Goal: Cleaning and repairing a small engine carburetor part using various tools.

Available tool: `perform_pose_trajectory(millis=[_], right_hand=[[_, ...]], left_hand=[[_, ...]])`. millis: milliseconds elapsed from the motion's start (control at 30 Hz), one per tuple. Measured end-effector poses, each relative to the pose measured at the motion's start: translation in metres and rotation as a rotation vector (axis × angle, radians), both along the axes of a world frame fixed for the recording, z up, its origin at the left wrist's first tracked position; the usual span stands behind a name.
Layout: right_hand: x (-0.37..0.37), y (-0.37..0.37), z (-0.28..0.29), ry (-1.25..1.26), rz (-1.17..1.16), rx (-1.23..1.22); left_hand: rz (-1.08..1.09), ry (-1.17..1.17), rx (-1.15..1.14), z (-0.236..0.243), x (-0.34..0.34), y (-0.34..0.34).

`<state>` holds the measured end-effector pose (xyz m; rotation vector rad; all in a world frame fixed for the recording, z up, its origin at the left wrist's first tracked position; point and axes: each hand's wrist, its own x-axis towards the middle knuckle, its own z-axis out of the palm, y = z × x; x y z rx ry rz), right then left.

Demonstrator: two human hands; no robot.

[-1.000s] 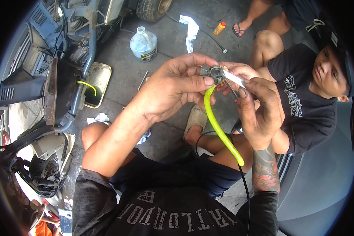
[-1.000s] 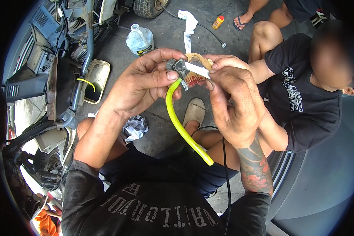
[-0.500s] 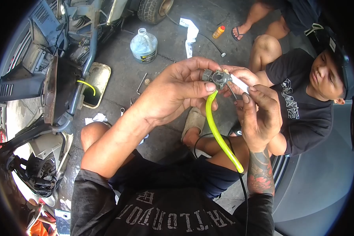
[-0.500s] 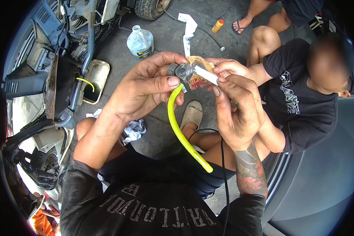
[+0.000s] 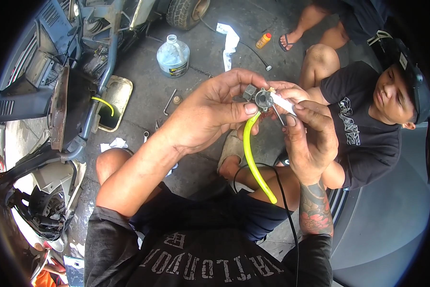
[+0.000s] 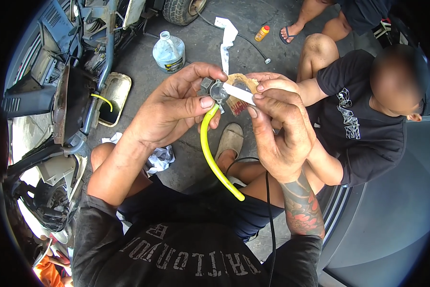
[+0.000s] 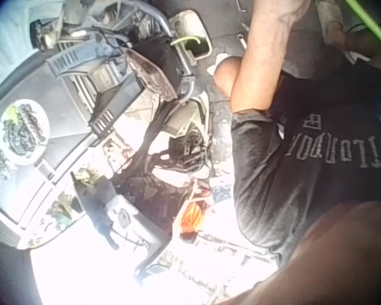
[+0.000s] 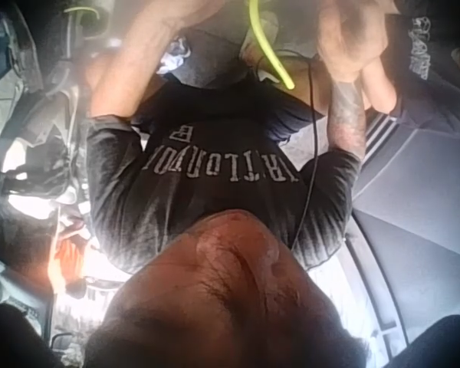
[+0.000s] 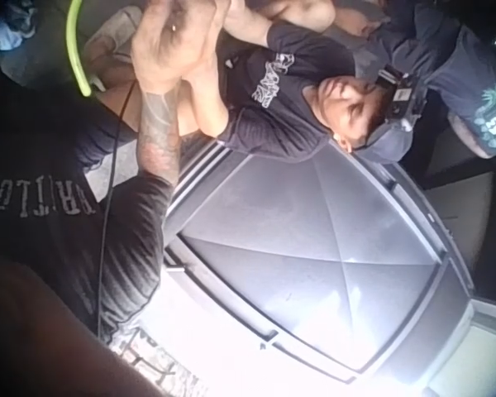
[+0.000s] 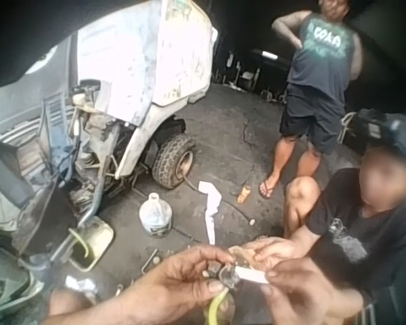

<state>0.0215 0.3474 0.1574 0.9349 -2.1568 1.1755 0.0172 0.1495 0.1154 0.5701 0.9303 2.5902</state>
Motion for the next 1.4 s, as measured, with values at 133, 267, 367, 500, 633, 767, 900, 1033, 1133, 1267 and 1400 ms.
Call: perform_pose_trajectory(millis=[133, 267, 367, 500, 633, 767, 900, 1033, 1133, 1267, 1400], right_hand=[[-0.001, 0.003, -0.004, -0.052, -0.038, -0.054], [0.003, -0.001, 0.000, -0.051, -0.009, -0.083], [0.003, 0.001, -0.002, -0.052, 0.003, -0.046], [0.004, -0.002, -0.004, -0.115, 0.056, -0.107], [0.009, -0.009, -0.003, -0.129, 0.037, -0.143], [0.009, -0.005, -0.014, -0.155, 0.049, -0.172], [0.010, -0.008, -0.013, -0.160, 0.036, -0.284], [0.014, -0.008, -0.019, -0.182, 0.028, -0.224], [0.011, -0.005, -0.019, -0.196, 0.095, -0.385], [0.009, -0.004, -0.013, -0.075, 0.096, -0.094], [0.009, 0.007, -0.023, -0.072, 0.080, -0.082]], left_hand=[[0.008, 0.000, -0.022, 0.000, 0.002, -0.002], [-0.002, 0.019, 0.001, 0.000, 0.002, -0.001], [-0.002, 0.028, 0.009, 0.000, 0.003, -0.002], [-0.025, 0.013, 0.046, 0.001, 0.004, -0.003], [-0.010, -0.010, 0.056, 0.004, 0.006, -0.002], [-0.033, 0.010, 0.054, 0.002, 0.005, -0.002], [-0.048, -0.006, 0.062, 0.004, 0.006, -0.003], [-0.045, -0.003, 0.074, 0.002, 0.006, -0.001], [-0.039, 0.010, 0.057, 0.003, 0.006, -0.001], [-0.028, 0.003, 0.062, 0.003, 0.008, -0.002], [-0.040, 0.005, 0.046, 0.001, 0.008, -0.001]])
